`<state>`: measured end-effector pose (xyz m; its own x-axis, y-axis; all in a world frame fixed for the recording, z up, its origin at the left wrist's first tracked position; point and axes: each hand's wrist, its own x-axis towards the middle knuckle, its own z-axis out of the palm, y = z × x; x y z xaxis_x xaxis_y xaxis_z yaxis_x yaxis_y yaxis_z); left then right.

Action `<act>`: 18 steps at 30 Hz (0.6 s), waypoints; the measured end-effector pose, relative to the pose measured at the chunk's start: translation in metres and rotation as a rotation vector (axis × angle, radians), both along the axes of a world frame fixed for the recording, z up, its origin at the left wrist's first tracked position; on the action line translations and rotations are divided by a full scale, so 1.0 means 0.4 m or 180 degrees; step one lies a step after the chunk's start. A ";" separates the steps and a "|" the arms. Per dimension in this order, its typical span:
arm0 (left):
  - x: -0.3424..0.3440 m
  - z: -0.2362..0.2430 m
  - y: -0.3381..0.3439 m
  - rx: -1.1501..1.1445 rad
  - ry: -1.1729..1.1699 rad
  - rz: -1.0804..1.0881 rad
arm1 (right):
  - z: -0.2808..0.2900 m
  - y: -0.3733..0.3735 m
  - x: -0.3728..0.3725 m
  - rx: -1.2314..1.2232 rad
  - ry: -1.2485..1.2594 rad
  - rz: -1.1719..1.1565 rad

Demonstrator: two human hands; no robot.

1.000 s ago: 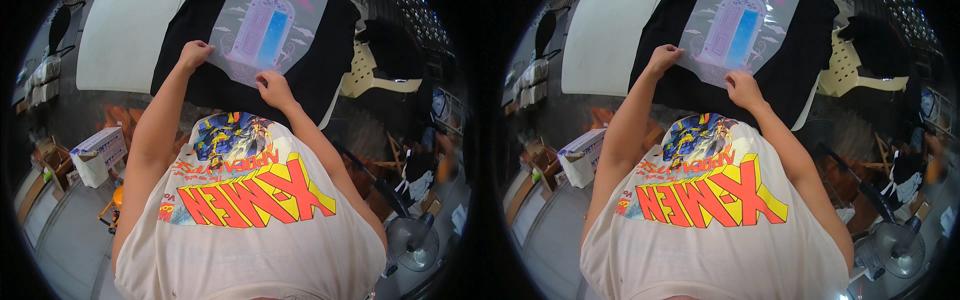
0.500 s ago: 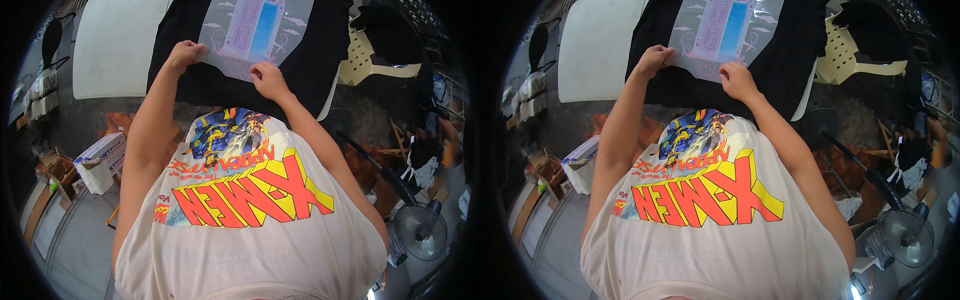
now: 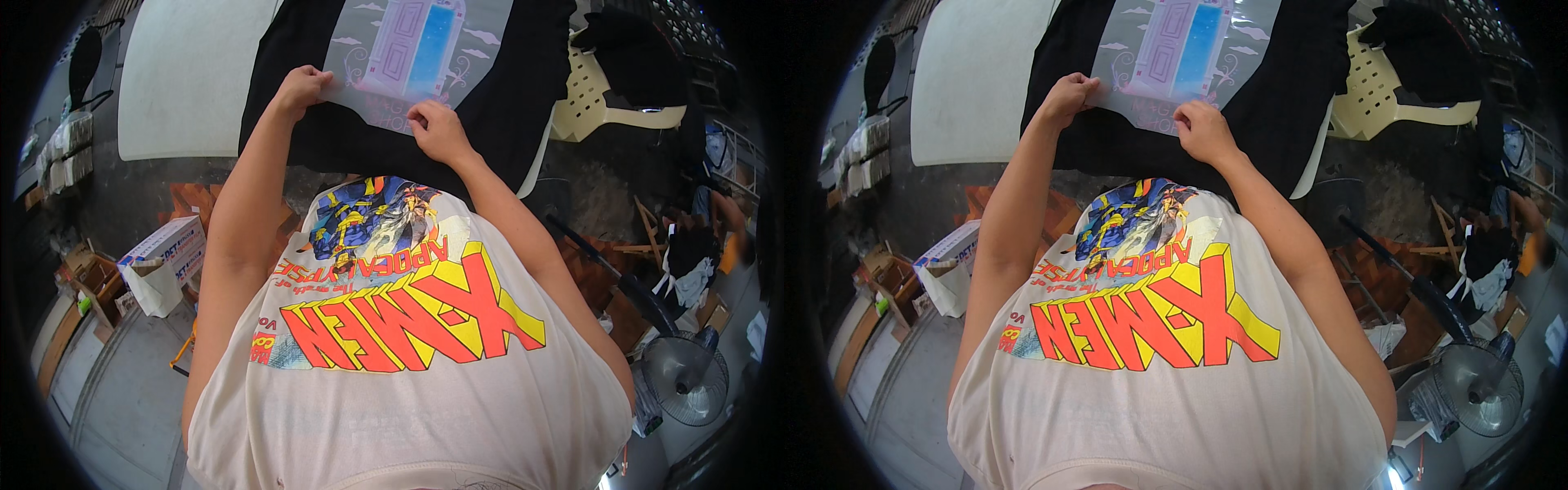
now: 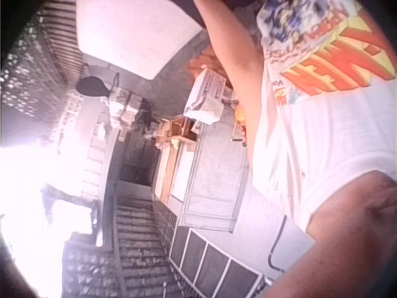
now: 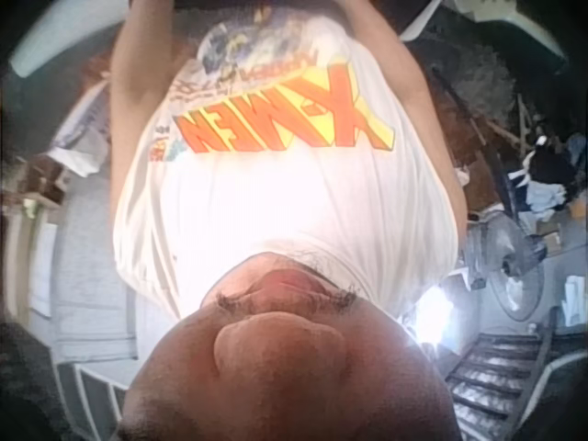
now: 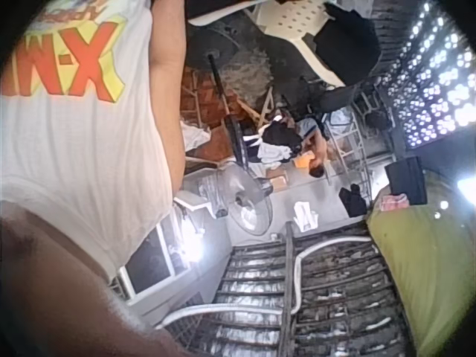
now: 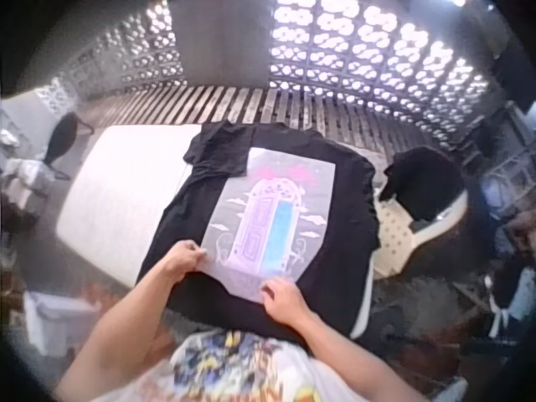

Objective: The person prepares a white t-shirt on a heat press, places a transfer sheet with a design onto the shirt, and uses the heat press to apply the design. They then remove the transfer backing to reveal the printed design and fold the finished t-shirt.

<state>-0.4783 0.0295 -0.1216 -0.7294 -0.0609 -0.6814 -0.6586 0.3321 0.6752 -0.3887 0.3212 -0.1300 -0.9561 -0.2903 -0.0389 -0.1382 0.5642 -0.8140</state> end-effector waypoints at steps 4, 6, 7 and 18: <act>0.000 0.021 0.006 0.0038 -0.0069 0.0057 | -0.001 0.000 -0.001 -0.0052 0.0022 0.0008; 0.007 0.054 0.028 -0.0034 -0.0229 0.0131 | -0.001 0.001 -0.001 -0.0055 -0.0040 -0.0016; 0.012 0.073 0.036 -0.0076 -0.0311 0.0177 | -0.002 0.000 0.000 -0.0062 -0.0074 -0.0020; 0.037 0.067 0.052 0.0869 -0.0588 0.1013 | -0.011 0.001 -0.004 -0.0046 0.0012 0.0037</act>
<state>-0.4635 0.0503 -0.0948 -0.5682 -0.0625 -0.8205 -0.8166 -0.0800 0.5716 -0.3905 0.3218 -0.1345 -0.9528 -0.3019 -0.0309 -0.1478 0.5507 -0.8215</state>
